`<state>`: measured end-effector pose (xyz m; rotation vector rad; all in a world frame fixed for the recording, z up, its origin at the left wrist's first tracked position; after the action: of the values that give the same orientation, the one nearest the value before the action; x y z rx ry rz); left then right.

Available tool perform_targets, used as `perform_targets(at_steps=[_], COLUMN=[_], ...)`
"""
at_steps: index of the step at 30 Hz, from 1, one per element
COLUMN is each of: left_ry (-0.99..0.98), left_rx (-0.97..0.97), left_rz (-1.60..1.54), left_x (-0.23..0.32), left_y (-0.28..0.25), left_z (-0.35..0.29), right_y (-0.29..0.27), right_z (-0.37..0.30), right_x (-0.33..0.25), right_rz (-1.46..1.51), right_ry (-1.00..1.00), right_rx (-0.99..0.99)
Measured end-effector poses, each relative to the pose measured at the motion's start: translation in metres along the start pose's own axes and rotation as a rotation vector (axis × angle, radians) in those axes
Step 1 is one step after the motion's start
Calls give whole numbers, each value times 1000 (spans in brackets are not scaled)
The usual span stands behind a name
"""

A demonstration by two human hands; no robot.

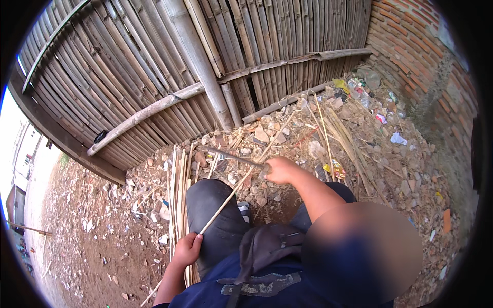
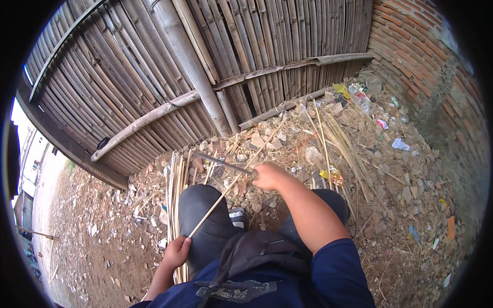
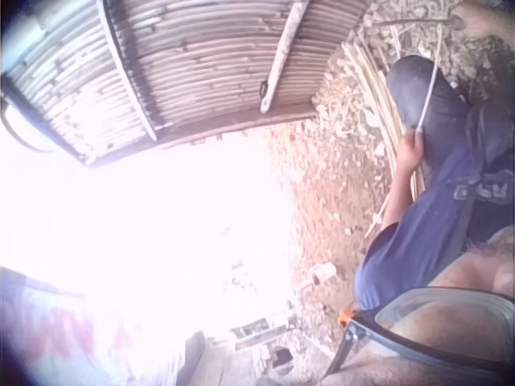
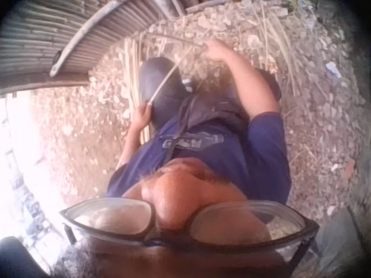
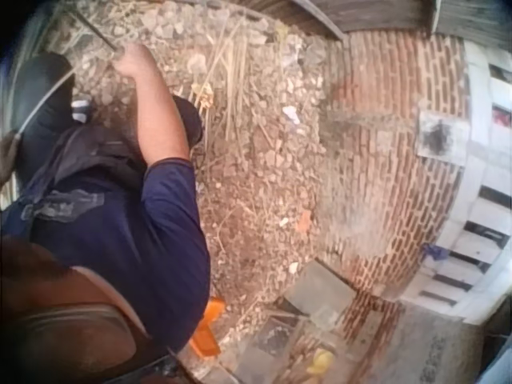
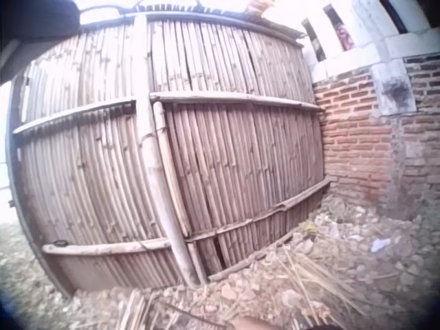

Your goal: The person uses a blade to shave and smooth several thin bamboo strips while sitting on the ground near a bamboo structure.

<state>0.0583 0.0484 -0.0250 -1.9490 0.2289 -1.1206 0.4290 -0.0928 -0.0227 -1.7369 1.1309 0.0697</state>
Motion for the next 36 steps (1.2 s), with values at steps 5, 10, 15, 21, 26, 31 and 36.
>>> perform_targets(at_steps=[5,10,15,21,26,31,36], left_ry=[5,-35,-24,-6,-32,-33,17], left_rx=[-38,-41,-28,-38,-45,-44,-13], left_rz=[-3,14,44,-8,-19,-26,-33], left_x=[-5,3,2,-2,-3,-7,-2], left_y=[3,2,1,4,3,3,3], left_z=[1,0,-1,2,0,0,-1], right_y=[12,-8,5,10,-13,17,17], right_z=[-6,23,-4,16,26,-9,7], right_x=[-26,32,-19,15,42,-34,-5], right_rz=[-154,-36,-96,-4,-14,-133,-58], right_ry=[-272,-82,-100,-106,-60,-223,-215], right_rx=[-40,190,29,-28,311,-5,-107])
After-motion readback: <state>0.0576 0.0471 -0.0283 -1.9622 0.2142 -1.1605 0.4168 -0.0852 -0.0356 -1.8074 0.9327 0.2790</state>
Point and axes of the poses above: each hand's wrist, its own z-axis towards the middle knuckle, its own y-axis out of the palm, x = y × z, the point moved 9 cm from there along z, towards the middle knuckle, and after that the axes turned 4 degrees about -x, right-handed, at the moved point
